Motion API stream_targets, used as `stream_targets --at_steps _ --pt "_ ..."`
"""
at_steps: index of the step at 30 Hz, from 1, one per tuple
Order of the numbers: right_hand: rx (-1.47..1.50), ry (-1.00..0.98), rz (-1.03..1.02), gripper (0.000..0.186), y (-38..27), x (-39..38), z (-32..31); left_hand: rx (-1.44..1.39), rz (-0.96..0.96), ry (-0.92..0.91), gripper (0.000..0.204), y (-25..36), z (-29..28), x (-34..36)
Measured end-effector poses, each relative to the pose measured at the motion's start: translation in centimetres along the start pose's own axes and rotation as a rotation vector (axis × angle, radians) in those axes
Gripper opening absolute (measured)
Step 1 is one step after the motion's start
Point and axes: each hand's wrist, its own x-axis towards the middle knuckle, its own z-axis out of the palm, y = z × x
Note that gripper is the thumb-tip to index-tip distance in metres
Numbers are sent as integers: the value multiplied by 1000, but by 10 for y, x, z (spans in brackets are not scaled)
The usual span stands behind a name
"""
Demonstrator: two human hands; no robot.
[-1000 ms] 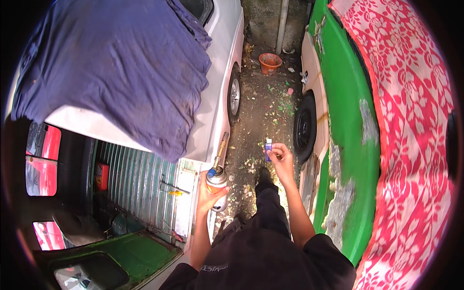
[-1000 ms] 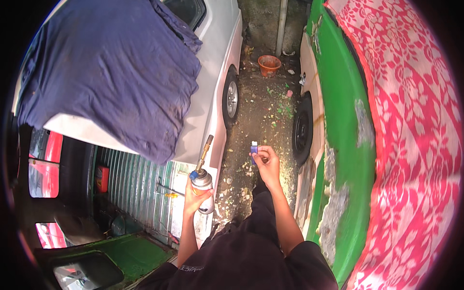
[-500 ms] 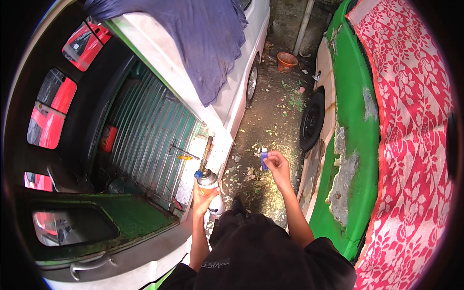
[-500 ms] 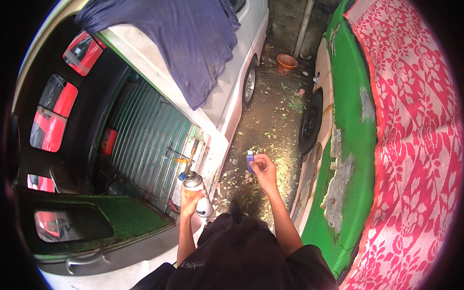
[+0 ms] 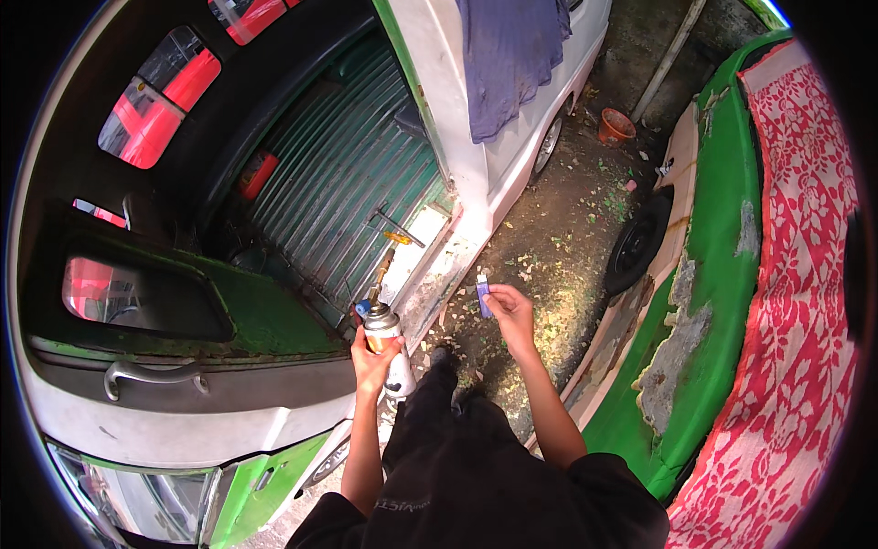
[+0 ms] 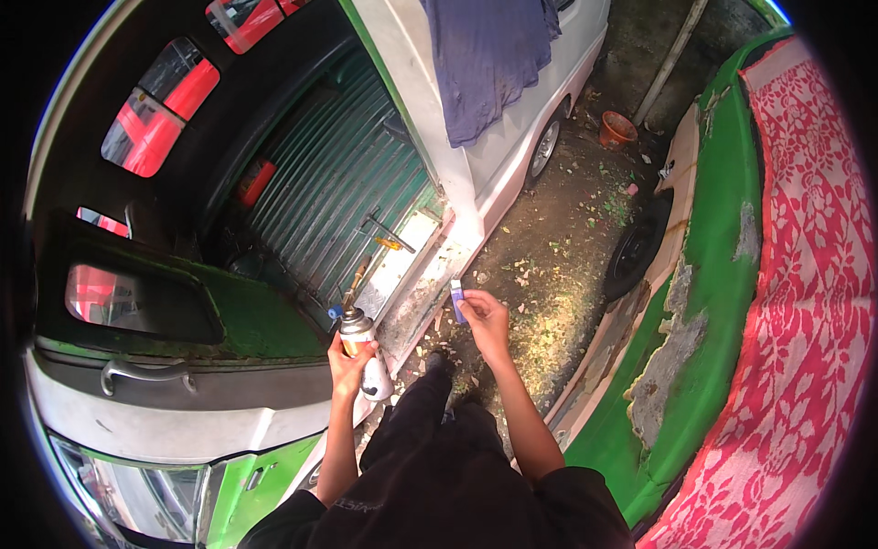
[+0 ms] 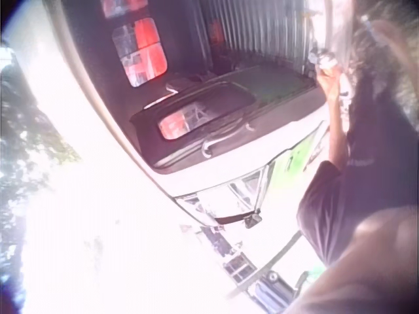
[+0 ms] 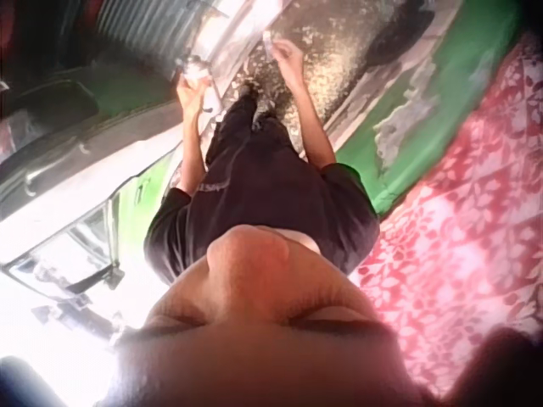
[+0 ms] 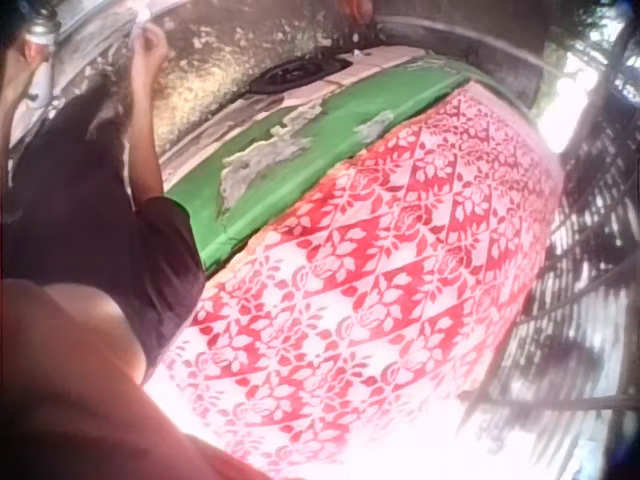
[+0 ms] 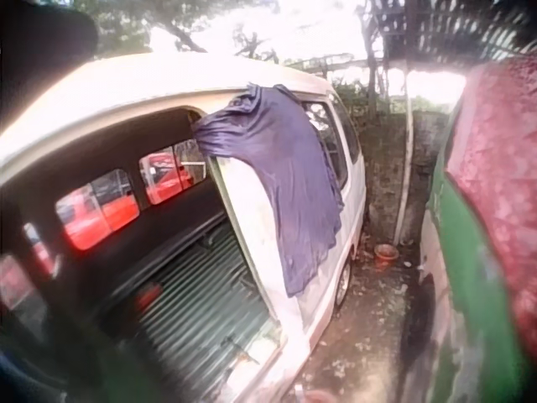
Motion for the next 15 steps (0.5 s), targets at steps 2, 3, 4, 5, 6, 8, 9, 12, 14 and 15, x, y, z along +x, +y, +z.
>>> stream_targets --at_steps 2,3,4,5,6,8,9,12,14,15 --pt "2 -56 29 19 7 5 16 -50 -42 43 41 -6 -12 3" --pt "-16 -83 38 19 9 9 24 -76 -65 65 39 -11 -19 5" --pt "-34 -111 46 19 10 14 34 -81 -77 99 36 -15 -23 11" --pt "-51 -138 54 19 12 19 44 -96 -86 115 35 -18 -29 16" --pt "-54 -152 69 19 17 25 53 -110 -94 126 35 -17 -33 24" --pt "-62 -178 99 19 32 42 73 -162 -119 146 34 -22 -41 39" --pt "-91 -201 89 19 41 51 84 -169 -108 172 36 -30 -46 48" --pt "-103 -232 49 18 77 73 116 -239 -99 193 39 -55 -60 76" --pt "-191 -216 34 19 113 95 135 -273 -124 188 38 -74 -66 99" --pt "-237 -211 27 20 130 107 143 -268 -148 190 38 -83 -68 109"
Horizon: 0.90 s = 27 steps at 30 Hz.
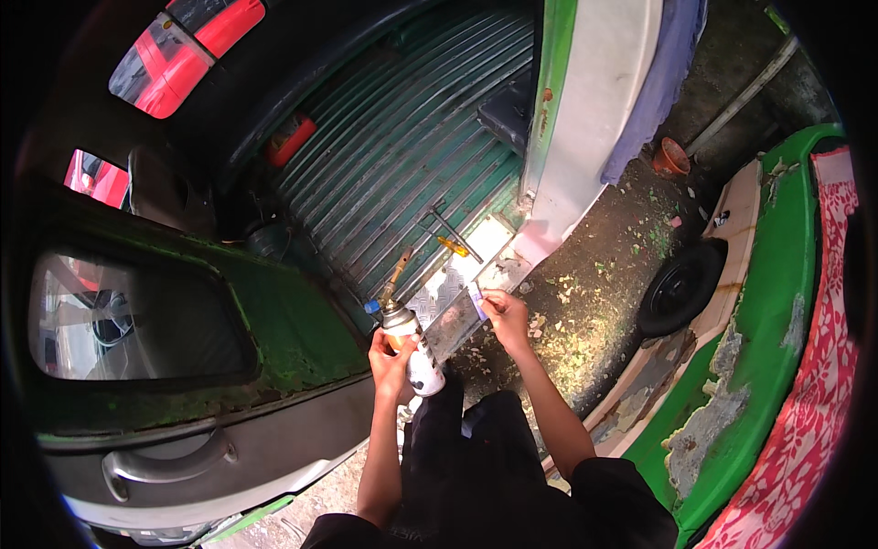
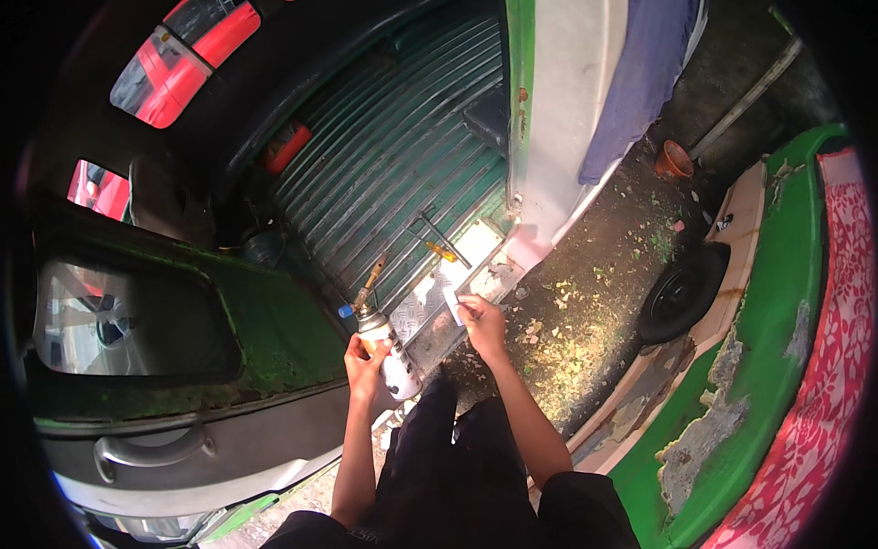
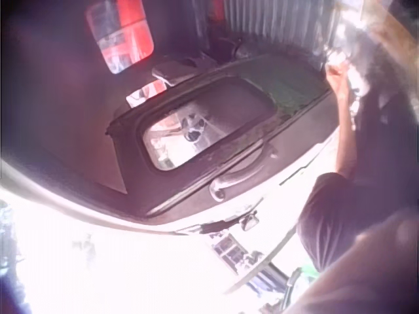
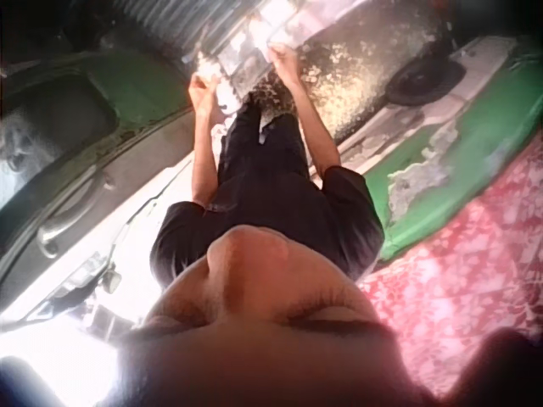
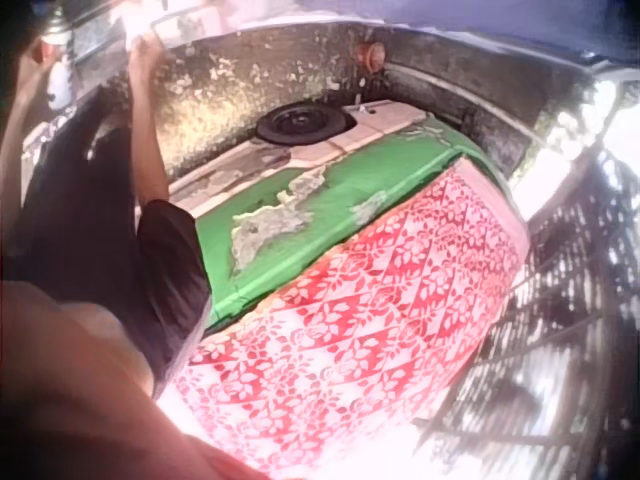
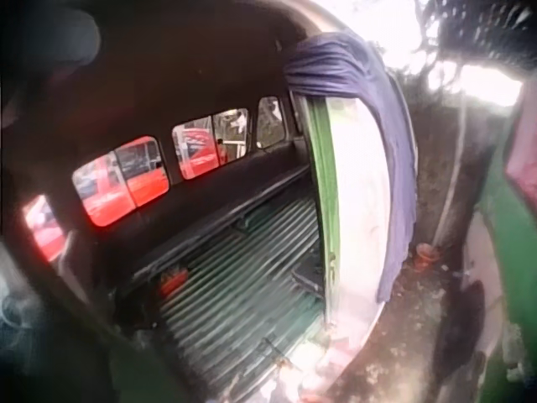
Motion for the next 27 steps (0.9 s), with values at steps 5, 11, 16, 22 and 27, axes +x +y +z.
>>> stream_targets --at_steps 5,11,16,22,27 --pt "-169 16 29 17 84 56 41 -73 -65 26 34 -50 -10 57" --pt "-254 -6 -11 13 158 129 75 -107 -117 179 32 -131 -13 133" --pt "-332 -48 -74 14 198 182 99 -258 -138 204 39 -184 -8 191" --pt "-603 -93 -199 11 219 200 109 -236 -185 185 35 -234 2 225" --pt "-673 -75 -257 9 217 192 110 -215 -156 188 30 -250 11 237"
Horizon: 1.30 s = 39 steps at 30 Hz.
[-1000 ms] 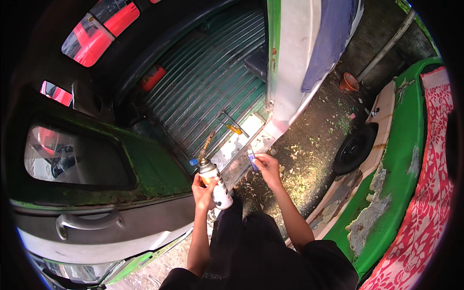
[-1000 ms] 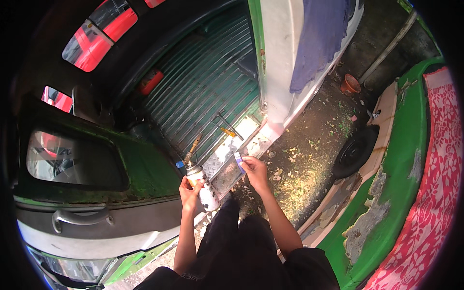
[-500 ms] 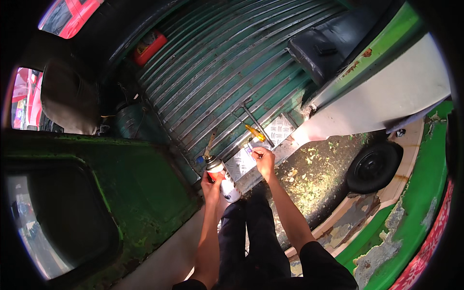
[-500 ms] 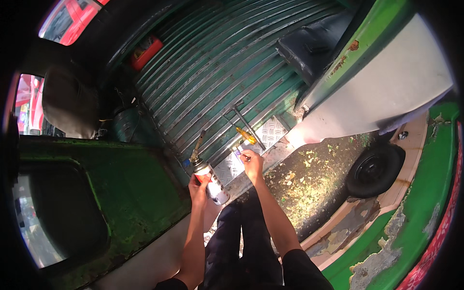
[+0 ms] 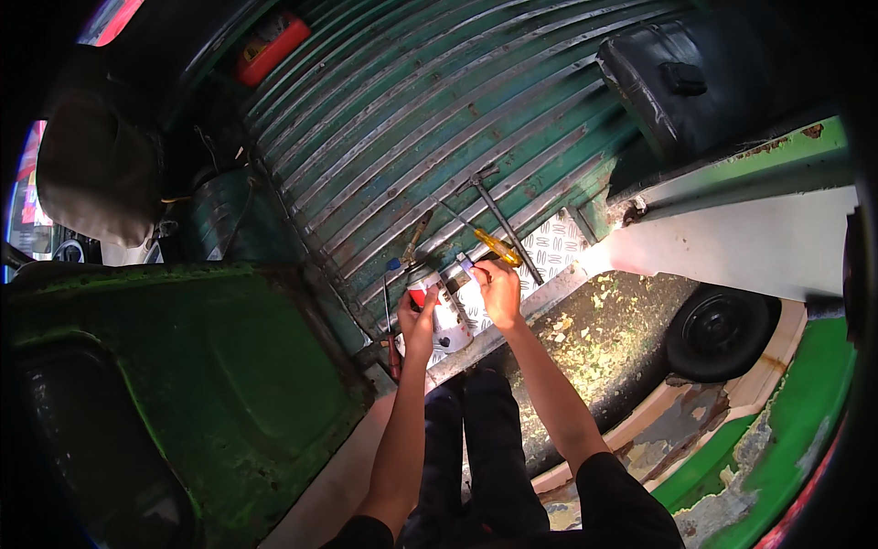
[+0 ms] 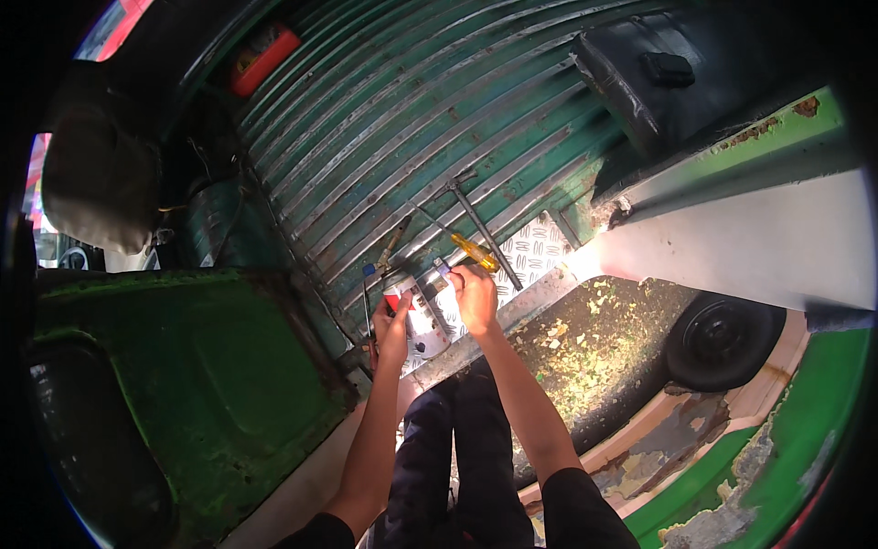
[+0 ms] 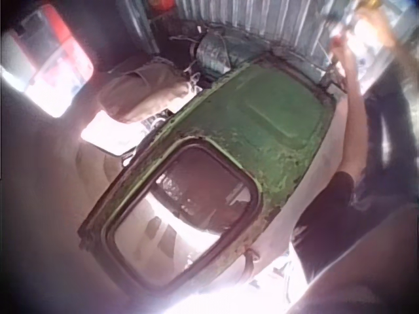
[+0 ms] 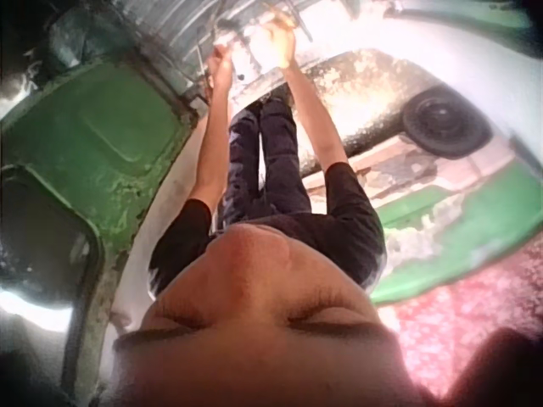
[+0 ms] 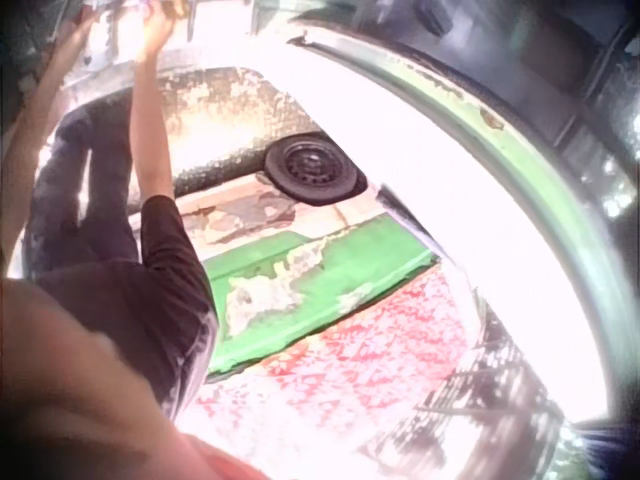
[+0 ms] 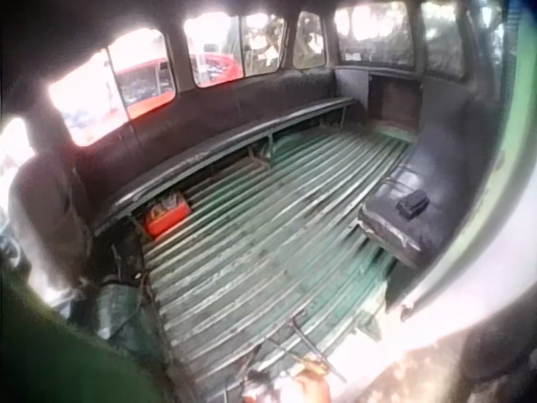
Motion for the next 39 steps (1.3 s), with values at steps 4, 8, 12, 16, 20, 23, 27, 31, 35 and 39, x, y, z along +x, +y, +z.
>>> stream_targets --at_steps 4,8,12,16,20,23,27,31,35,39 --pt "36 24 52 11 -15 -1 -16 99 25 63 32 2 8 -1" --pt "-87 106 21 17 -5 -1 -39 225 4 129 42 3 7 -3" --pt "-154 150 -19 31 10 5 -55 319 40 162 58 -11 -7 3" --pt "-106 115 -10 38 17 14 -62 578 265 366 44 -11 4 3" --pt "-138 50 34 39 30 22 -68 716 492 389 27 26 48 -9" --pt "-128 35 44 36 37 31 -65 780 473 48 15 36 73 -2" --pt "-104 -44 124 29 35 41 -60 872 583 -186 20 20 90 33" --pt "-114 -37 125 26 43 44 -58 911 452 -277 20 17 112 40" --pt "-40 -40 183 20 46 48 -56 813 388 -194 21 7 129 34" --pt "-172 -73 118 16 53 45 -53 851 362 -53 28 3 148 23"
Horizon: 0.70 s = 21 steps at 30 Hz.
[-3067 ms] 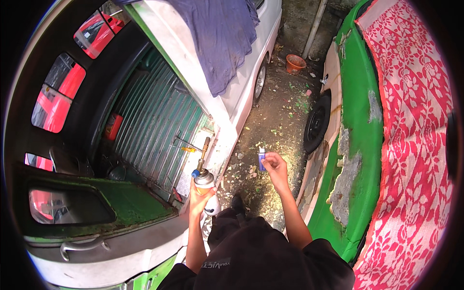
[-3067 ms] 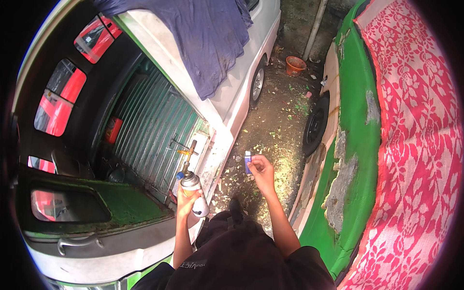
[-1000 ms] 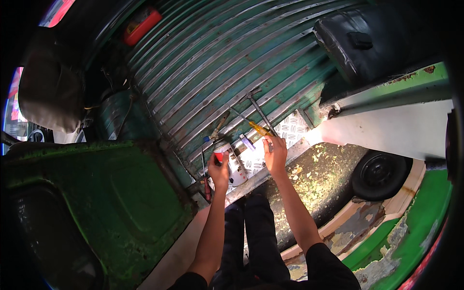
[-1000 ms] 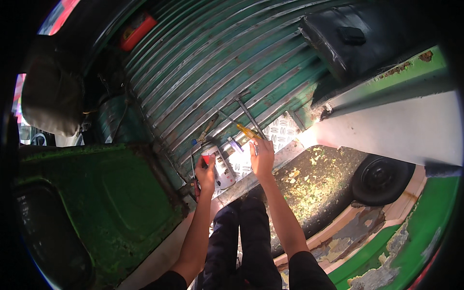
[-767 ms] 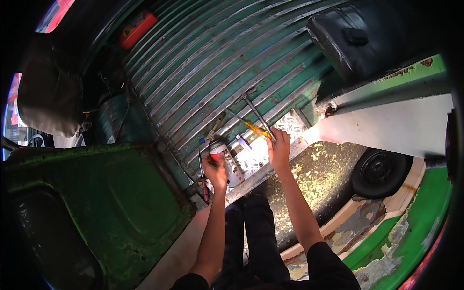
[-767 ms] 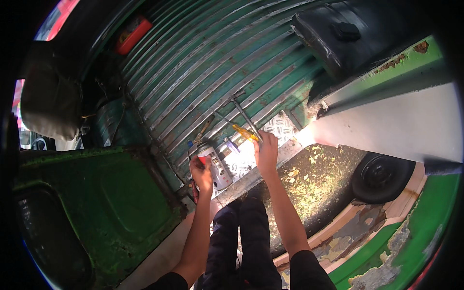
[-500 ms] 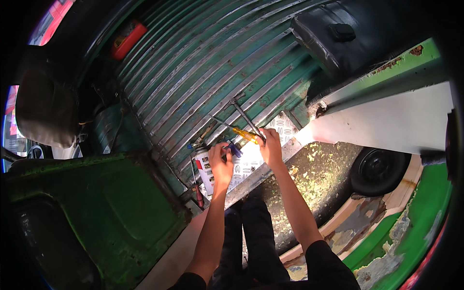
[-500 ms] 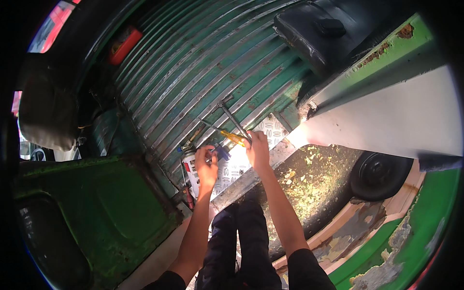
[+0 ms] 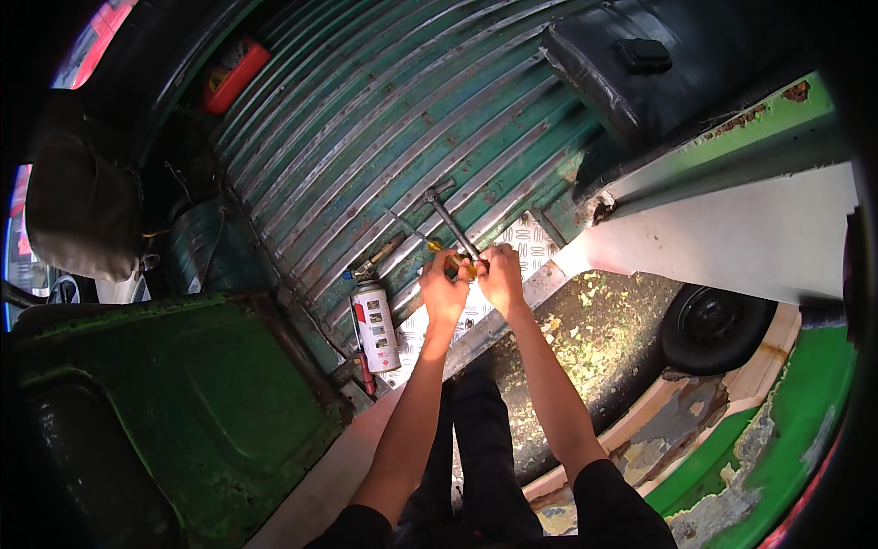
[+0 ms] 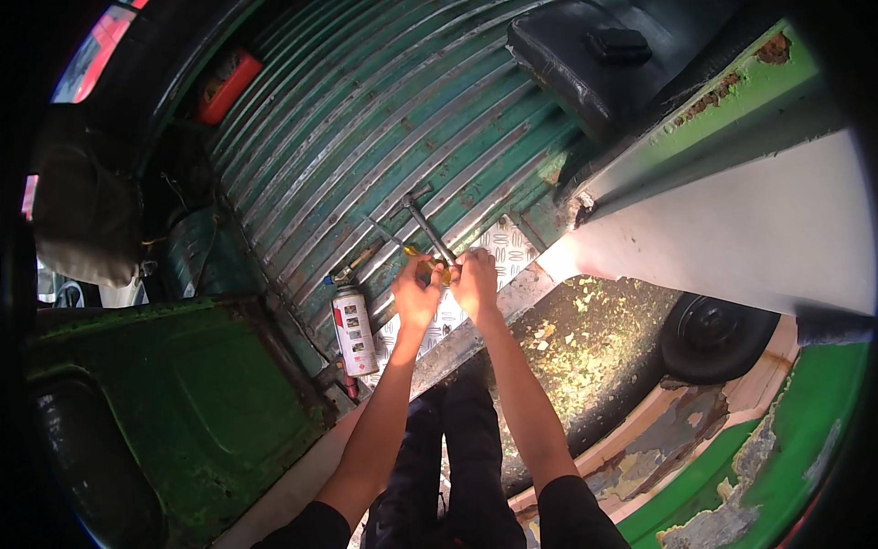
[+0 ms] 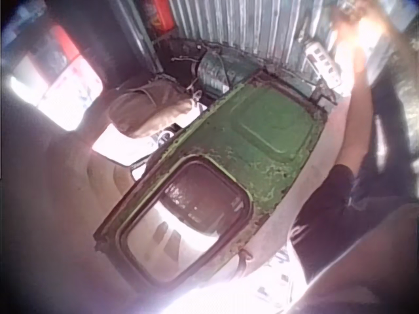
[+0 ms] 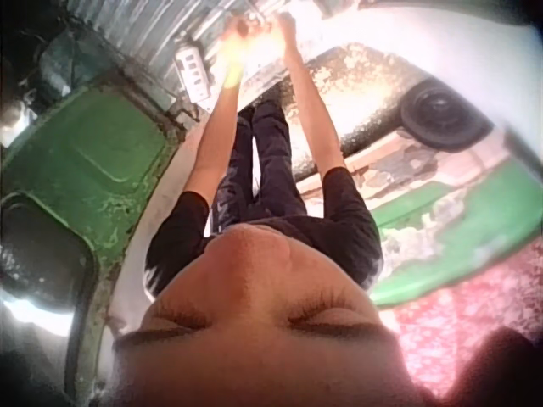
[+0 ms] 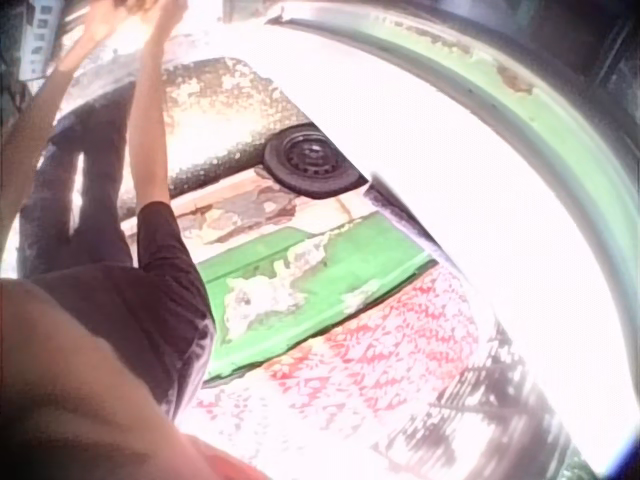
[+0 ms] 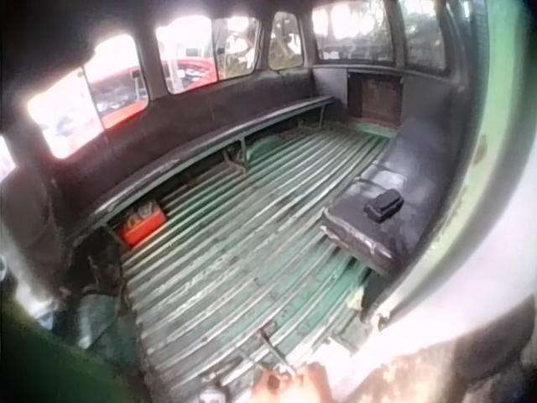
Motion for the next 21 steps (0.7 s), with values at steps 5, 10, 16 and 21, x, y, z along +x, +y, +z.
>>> stream_targets --at_steps 5,10,16,21 --pt "95 -170 134 27 -23 -8 -2 63 45 152 29 -12 10 3" --pt "119 -234 326 27 -49 -6 -18 -46 -258 14 32 -13 0 7" --pt "22 -143 257 25 -58 -12 -25 -154 -364 -8 51 -11 -17 7" --pt "206 -5 234 21 -52 -29 -42 -645 -488 -44 44 3 -35 4"
